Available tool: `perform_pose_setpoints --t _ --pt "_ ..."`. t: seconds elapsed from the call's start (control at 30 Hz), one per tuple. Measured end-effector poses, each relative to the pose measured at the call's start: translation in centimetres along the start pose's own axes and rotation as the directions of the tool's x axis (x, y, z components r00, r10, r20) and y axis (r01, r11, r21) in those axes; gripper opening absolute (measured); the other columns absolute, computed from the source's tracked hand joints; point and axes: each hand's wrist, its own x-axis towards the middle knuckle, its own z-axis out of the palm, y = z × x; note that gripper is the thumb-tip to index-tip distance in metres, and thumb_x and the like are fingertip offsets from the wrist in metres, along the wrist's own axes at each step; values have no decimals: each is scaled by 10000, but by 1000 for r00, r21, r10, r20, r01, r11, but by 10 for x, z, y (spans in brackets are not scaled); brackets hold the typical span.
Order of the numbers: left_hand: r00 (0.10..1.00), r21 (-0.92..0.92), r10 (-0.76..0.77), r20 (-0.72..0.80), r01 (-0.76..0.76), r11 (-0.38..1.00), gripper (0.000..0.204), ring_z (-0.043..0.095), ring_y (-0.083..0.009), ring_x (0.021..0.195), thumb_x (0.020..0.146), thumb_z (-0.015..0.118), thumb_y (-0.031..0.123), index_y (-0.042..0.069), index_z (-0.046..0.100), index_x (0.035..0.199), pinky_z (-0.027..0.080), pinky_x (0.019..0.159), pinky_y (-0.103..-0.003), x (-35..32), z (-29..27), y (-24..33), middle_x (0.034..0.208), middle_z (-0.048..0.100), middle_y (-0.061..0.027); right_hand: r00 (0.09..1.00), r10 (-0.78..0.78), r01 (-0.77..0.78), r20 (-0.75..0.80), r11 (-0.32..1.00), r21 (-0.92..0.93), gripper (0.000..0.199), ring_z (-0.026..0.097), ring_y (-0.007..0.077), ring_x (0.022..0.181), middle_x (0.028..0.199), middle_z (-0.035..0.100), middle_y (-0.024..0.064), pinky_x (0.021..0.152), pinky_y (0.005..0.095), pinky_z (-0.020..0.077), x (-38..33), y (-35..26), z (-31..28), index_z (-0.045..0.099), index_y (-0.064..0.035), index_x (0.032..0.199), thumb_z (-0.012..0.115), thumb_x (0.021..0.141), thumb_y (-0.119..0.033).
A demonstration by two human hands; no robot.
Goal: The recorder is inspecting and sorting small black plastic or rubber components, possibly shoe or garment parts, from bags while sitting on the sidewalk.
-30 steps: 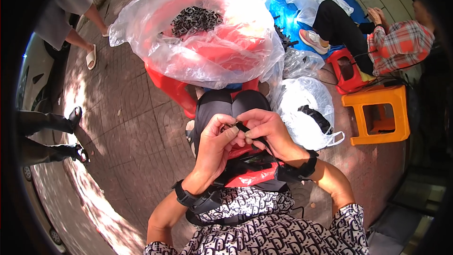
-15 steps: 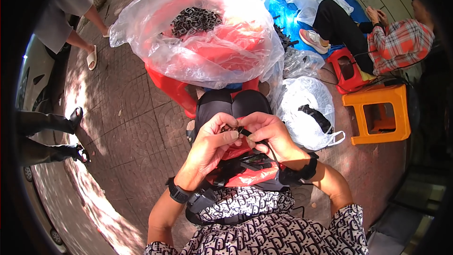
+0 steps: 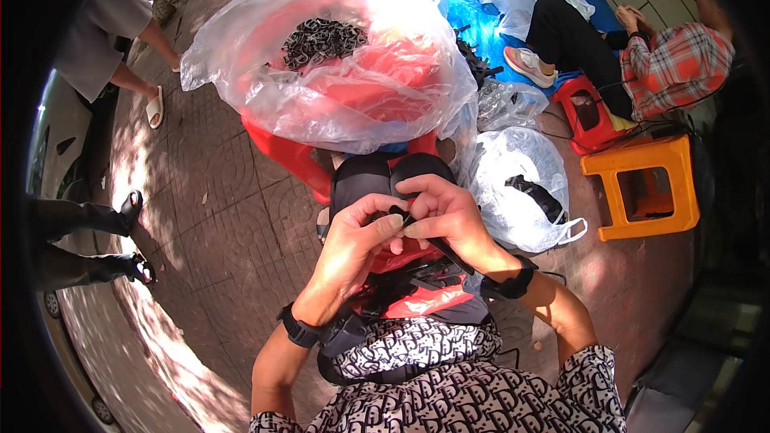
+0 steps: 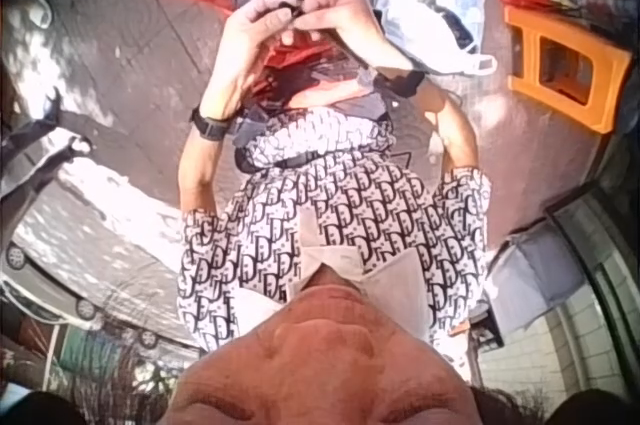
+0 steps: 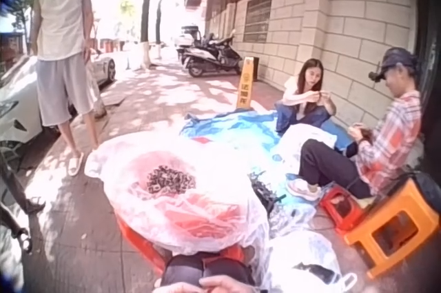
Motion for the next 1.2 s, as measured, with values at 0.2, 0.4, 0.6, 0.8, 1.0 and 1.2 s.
perform_pose_setpoints --t 0.2,0.4,0.6,0.8,1.0,1.2 --pt "986 -75 143 -91 -150 986 153 516 -101 626 813 540 13 -19 543 963 442 594 -216 -3 -2 5 789 551 -54 932 -359 287 -43 806 -518 242 540 94 716 890 566 76 541 192 413 -10 -1 -4 589 7 896 645 662 -3" --pt "993 55 110 -34 -108 993 191 522 -97 613 800 543 -3 -33 548 988 438 591 -212 -7 -1 6 771 557 -53 992 103 -105 -68 994 -28 82 487 75 500 591 530 38 451 184 358 -15 -1 1 588 24 772 596 719 -37" --pt "999 178 14 36 -20 984 216 503 -85 578 801 545 9 -33 546 1013 416 540 -201 -7 5 7 737 551 -37 985 172 -173 22 965 195 91 441 71 453 564 502 36 393 186 305 -11 3 0 552 5 678 563 747 -54" --pt "998 201 -2 70 -12 980 220 424 -51 508 827 556 106 -12 531 1011 345 433 -184 -1 1 -1 700 516 -11 986 166 -168 31 940 296 109 412 65 419 546 493 28 377 184 280 -6 6 -1 525 -18 654 555 753 -50" --pt "995 243 23 93 -45 969 168 347 -7 465 844 550 139 15 529 955 236 388 -164 0 -1 -7 633 462 41 986 161 -146 -38 954 263 65 438 61 433 560 502 18 389 183 305 -3 16 0 529 -19 715 573 753 -48" --pt "999 281 -25 36 14 960 121 361 -2 483 834 564 129 21 530 877 258 396 -171 -4 -3 -2 614 449 48 990 -82 83 -116 997 6 133 480 58 490 574 508 -9 433 200 343 -2 13 0 544 -19 803 632 726 -82"
